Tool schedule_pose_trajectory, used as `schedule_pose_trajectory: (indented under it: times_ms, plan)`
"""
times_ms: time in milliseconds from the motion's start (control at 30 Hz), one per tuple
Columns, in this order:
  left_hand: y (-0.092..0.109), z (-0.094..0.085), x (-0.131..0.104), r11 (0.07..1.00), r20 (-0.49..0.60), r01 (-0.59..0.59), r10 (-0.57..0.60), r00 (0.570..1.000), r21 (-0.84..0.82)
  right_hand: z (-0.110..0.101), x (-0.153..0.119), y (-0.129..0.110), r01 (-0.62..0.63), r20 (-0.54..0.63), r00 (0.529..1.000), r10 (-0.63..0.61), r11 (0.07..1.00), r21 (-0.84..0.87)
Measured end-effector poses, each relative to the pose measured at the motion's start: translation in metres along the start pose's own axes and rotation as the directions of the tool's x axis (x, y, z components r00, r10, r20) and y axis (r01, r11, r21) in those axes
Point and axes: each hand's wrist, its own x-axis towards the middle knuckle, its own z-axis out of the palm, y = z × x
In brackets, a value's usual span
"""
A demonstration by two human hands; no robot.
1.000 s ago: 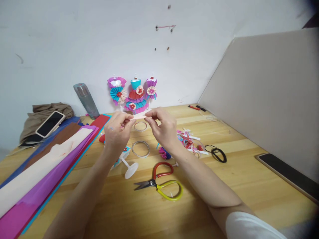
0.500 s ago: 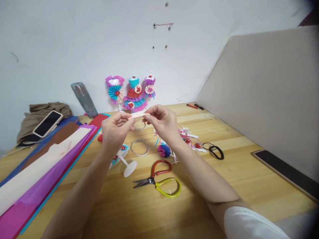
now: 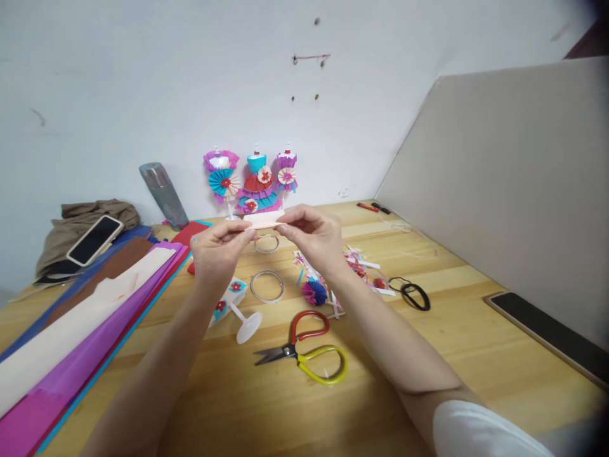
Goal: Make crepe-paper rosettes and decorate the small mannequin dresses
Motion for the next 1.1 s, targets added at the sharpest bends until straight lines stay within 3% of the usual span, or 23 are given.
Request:
schedule_pose_trajectory:
  times_ms: [333,567,867,1100]
  plan:
    - [0.002,0.0,0.0,0.994,0.02,0.091,-0.09,0.996,-0.064,0.001,-0.001,-0.007,-0.043,-0.008,0.999,0.042,0.999,-0.019]
    - [0.0,0.0,0.001,0.984,0.047,0.097,-0.09,0.995,-0.149,0.003,-0.002,-0.008,-0.076,-0.04,0.996,0.077,0.997,0.028]
    - [0.005,0.001,0.0,0.982,0.057,0.153,-0.147,0.987,-0.109,0.009,-0.002,-0.009,-0.19,-0.047,0.98,0.194,0.979,0.078]
    - [0.0,0.003,-0.001,0.987,0.042,0.142,-0.139,0.989,-0.075,0.011,-0.002,-0.009,-0.174,-0.059,0.982,0.179,0.98,0.093]
